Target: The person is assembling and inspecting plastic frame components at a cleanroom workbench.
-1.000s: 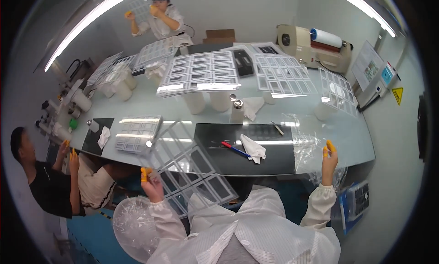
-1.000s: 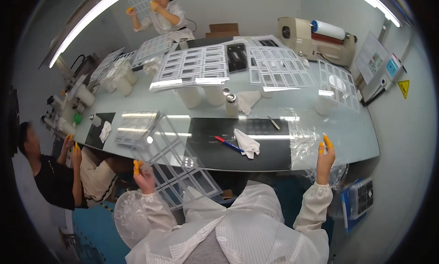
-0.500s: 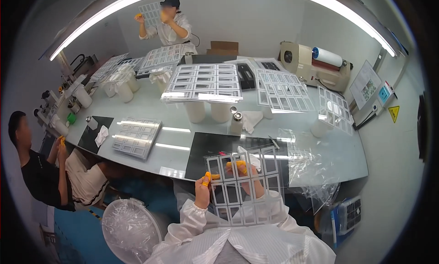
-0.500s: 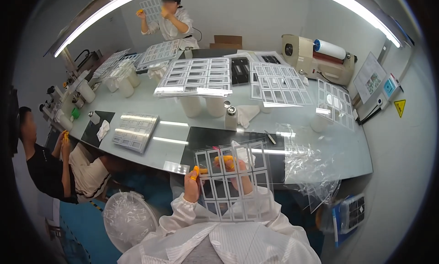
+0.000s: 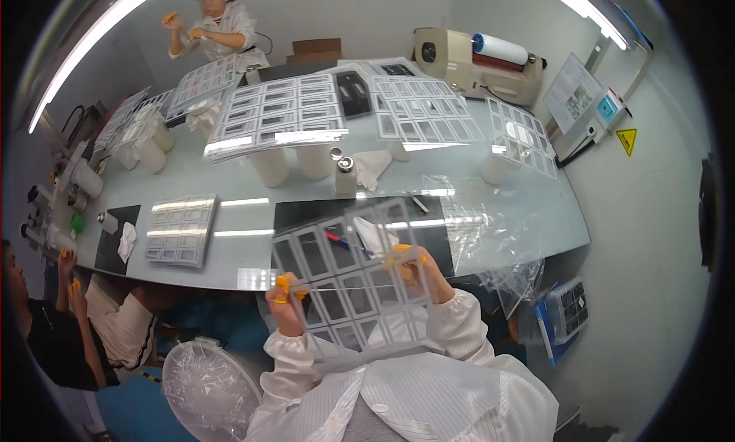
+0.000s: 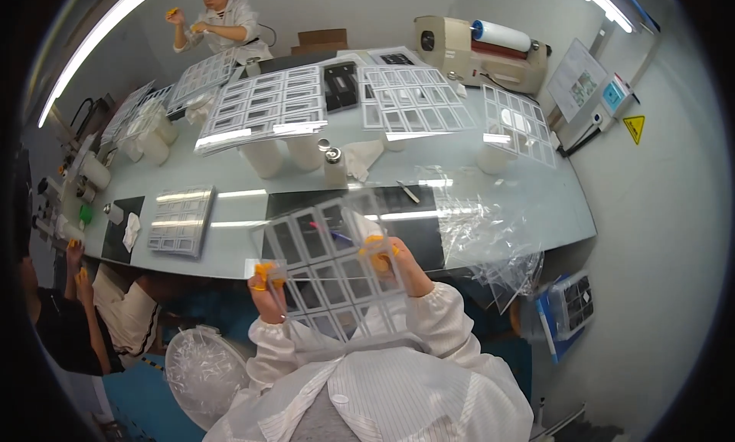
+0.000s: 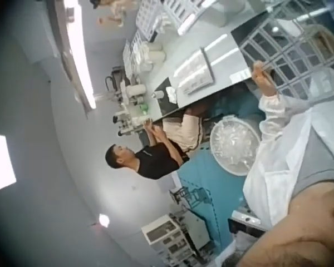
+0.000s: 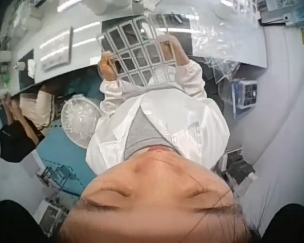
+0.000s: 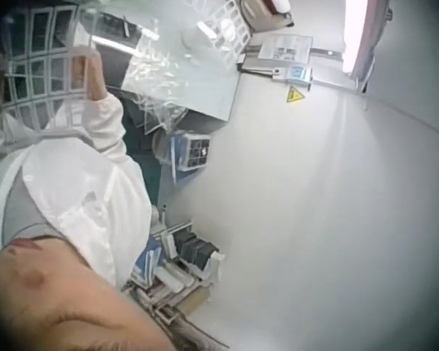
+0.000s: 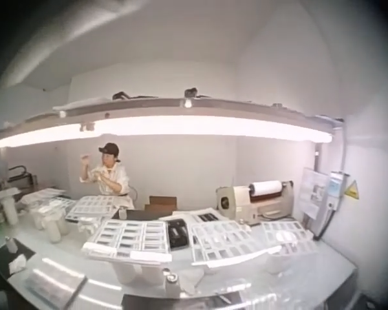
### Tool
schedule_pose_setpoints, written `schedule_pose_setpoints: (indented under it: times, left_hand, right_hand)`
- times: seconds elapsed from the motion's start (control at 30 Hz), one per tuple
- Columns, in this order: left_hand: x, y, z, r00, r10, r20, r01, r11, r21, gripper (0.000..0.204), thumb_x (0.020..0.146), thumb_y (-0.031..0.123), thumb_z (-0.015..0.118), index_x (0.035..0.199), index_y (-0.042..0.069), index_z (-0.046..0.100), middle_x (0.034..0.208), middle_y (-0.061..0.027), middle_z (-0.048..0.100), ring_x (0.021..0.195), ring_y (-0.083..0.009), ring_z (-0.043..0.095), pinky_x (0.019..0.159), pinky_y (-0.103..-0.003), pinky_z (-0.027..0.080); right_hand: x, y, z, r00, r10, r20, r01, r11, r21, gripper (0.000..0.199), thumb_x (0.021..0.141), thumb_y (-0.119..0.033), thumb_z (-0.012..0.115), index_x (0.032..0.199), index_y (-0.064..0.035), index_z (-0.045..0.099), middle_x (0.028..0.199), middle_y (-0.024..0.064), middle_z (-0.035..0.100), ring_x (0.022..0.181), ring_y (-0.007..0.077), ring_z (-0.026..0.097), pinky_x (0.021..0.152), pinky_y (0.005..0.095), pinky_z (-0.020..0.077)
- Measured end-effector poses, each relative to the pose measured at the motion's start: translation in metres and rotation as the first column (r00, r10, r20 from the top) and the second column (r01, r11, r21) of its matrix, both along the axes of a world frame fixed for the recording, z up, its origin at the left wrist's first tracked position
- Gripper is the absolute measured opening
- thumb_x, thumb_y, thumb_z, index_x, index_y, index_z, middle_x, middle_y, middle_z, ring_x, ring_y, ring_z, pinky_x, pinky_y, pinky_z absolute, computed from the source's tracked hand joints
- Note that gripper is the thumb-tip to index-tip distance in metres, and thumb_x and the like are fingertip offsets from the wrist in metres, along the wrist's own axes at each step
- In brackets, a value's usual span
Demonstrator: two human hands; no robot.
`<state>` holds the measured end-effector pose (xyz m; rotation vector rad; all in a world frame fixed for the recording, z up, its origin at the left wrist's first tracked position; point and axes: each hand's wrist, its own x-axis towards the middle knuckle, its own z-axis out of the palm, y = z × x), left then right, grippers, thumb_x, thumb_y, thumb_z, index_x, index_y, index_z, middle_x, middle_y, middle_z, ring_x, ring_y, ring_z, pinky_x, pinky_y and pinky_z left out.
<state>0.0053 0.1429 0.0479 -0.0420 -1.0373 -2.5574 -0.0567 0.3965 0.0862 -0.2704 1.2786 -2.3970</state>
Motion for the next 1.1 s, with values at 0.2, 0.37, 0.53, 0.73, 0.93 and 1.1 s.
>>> schedule_pose_setpoints:
  times: [0.2,0.37,0.53,0.73,0.93,1.1]
  left_hand:
    - [0.021,-0.132,-0.035,0.971,0.236,-0.04,-0.232,0.97,0.079,0.029,0.087,0.027,0.04,0.101,0.005,0.05,0.089,-0.004,0.054,0.081,-0.0121,0.052,0.072,-0.023,0.043]
    - [0.048,-0.179,-0.049,0.883,0.443,0.154,-0.45,0.893,0.005,0.032,0.086,0.03,0.042,0.107,0.007,0.048,0.093,-0.0016,0.054,0.085,-0.0115,0.052,0.076,-0.023,0.041]
    - [0.051,-0.175,-0.055,0.863,0.438,0.251,-0.464,0.885,0.05,0.033,0.085,0.033,0.042,0.107,0.008,0.048,0.094,-0.002,0.054,0.086,-0.0128,0.052,0.078,-0.023,0.041]
    - [0.042,-0.174,-0.058,0.873,0.44,0.212,-0.454,0.891,0.018,0.035,0.085,0.034,0.041,0.108,0.008,0.047,0.096,-0.0031,0.053,0.088,-0.0138,0.052,0.079,-0.025,0.041]
    - [0.044,-0.188,-0.066,0.91,0.38,0.164,-0.389,0.921,0.027,0.035,0.086,0.032,0.039,0.11,0.008,0.046,0.101,-0.0054,0.052,0.09,-0.0149,0.052,0.081,-0.026,0.041]
    - [0.034,-0.17,-0.052,0.934,0.326,0.145,-0.338,0.939,0.064,0.036,0.086,0.031,0.039,0.111,0.007,0.044,0.106,-0.0068,0.05,0.094,-0.016,0.05,0.085,-0.026,0.04]
  right_hand:
    - [0.017,0.142,0.032,0.976,-0.191,-0.104,0.212,0.941,0.265,0.041,0.075,-0.038,0.057,0.08,0.0028,0.054,0.051,-0.0039,0.036,0.038,0.0021,0.025,0.034,0.0166,0.0181]
    - [0.041,0.236,0.013,0.808,-0.583,-0.083,0.539,0.675,0.503,0.033,0.078,-0.032,0.056,0.078,0.0014,0.054,0.048,-0.0051,0.033,0.035,0.0011,0.021,0.031,0.0171,0.0146]
    - [0.042,0.282,-0.04,0.543,-0.837,-0.072,0.654,0.368,0.661,0.028,0.078,-0.027,0.056,0.078,0.0013,0.056,0.049,-0.0029,0.04,0.036,0.0051,0.03,0.033,0.0205,0.025]
    - [0.042,0.247,-0.085,0.558,-0.588,-0.586,0.344,-0.479,0.808,0.036,0.068,-0.023,0.064,0.092,0.0017,0.055,0.08,0.0195,0.058,0.075,0.034,0.056,0.067,0.0366,0.0433]
    - [0.057,0.21,-0.066,0.481,-0.401,-0.78,0.356,-0.724,0.591,0.043,0.07,-0.017,0.061,0.106,0.0008,0.046,0.104,0.0187,0.047,0.098,0.0327,0.045,0.083,0.0364,0.037]
    - [0.033,0.178,-0.035,0.449,-0.169,-0.877,0.751,-0.46,0.473,0.037,0.07,-0.006,0.057,0.105,-0.0024,0.048,0.103,0.0151,0.048,0.097,0.0309,0.044,0.086,0.0353,0.0343]
